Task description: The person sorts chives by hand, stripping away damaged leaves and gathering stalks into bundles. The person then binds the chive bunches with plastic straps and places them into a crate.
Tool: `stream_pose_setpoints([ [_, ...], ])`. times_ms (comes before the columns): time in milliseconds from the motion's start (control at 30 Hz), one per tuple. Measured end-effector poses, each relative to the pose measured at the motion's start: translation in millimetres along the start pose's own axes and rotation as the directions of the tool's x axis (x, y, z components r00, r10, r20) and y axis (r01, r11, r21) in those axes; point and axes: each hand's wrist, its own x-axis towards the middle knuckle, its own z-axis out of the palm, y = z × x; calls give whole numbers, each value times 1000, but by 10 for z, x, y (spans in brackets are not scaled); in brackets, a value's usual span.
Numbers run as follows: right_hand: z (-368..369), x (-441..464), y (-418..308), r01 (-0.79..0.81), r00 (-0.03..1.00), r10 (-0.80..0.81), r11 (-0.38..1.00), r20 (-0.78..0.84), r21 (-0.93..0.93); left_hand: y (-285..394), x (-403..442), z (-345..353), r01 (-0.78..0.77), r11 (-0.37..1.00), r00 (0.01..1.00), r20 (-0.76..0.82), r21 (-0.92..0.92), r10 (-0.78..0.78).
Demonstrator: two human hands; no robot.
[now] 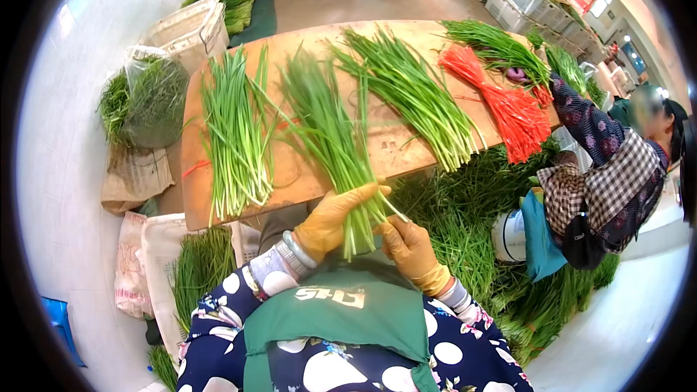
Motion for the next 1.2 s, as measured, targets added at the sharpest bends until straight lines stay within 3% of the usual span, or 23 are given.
stream_pose_setpoints([
  [100,-35,78,28,-73,996,71,997,48,30,-22,17,32,-21,999,999,-46,38,23],
  [167,7,139,-26,74,990,-98,973,-99,-217,-74,73,-5,-53,996,995,-77,65,58],
  [233,65,180,153,31,988,-55,986,-146,-162,-66,73,-22,-26,998,999,-42,55,28],
  [300,116,223,202,-116,969,184,930,-167,349,-84,85,-5,-79,993,994,-64,83,84],
  [367,114,208,186,-157,967,223,905,-125,395,-125,105,-8,-162,974,979,-102,156,179],
  [467,149,157,197,-217,922,379,678,-81,702,-183,77,-54,-196,965,971,-105,175,217],
  [533,140,118,166,-179,921,378,633,-99,753,-205,62,9,-279,935,952,-67,220,299],
  [567,127,105,153,-135,921,372,581,-114,803,-182,51,52,-282,936,951,-65,211,301],
  [633,-140,-45,361,-171,939,342,400,27,900,-121,55,82,-170,976,956,-216,134,196],
  [700,-478,-280,490,-304,942,304,606,139,735,-64,43,30,-181,978,968,-155,104,196],
  [767,-779,-510,663,-373,908,416,858,-50,353,-50,8,-4,-107,994,990,-98,-11,106],
  [833,-1261,-833,1470,-551,830,557,826,-25,119,-11,-53,11,-46,997,993,-115,-55,40],
  [867,-1277,-805,1253,-627,720,681,552,-138,-549,-17,-48,-50,-46,998,993,-106,-53,41],
  [900,-1268,-758,998,-415,644,692,-41,-326,-909,-22,-41,-107,-47,998,994,-102,-49,42],
  [933,-1250,-743,949,-416,799,496,48,-340,-908,14,-75,-72,-53,998,995,-82,-38,50],
  [967,-1177,-647,825,-353,928,257,374,-269,-858,30,-75,-97,-51,998,996,-81,-32,48],
  [1000,-1054,-503,630,-190,965,-17,643,-262,-742,42,-80,-132,-9,997,999,-51,-75,5],
  [1033,-922,-282,345,-58,974,-107,731,-198,-680,57,-67,-143,35,993,999,-18,-114,-37],
  [1100,-651,95,16,177,944,-323,678,-73,-713,52,-79,-130,36,994,999,-25,-99,-39],
  [1133,-530,238,-29,219,935,-354,640,-30,-737,50,-99,-115,13,997,1000,-24,-73,-15],
  [1167,-438,334,-64,169,961,-275,536,19,-827,49,-117,-110,-11,999,1000,-24,-50,9],
  [1200,-386,386,31,138,982,-184,601,31,-787,66,-139,-127,-5,1000,999,-49,-26,3],
])
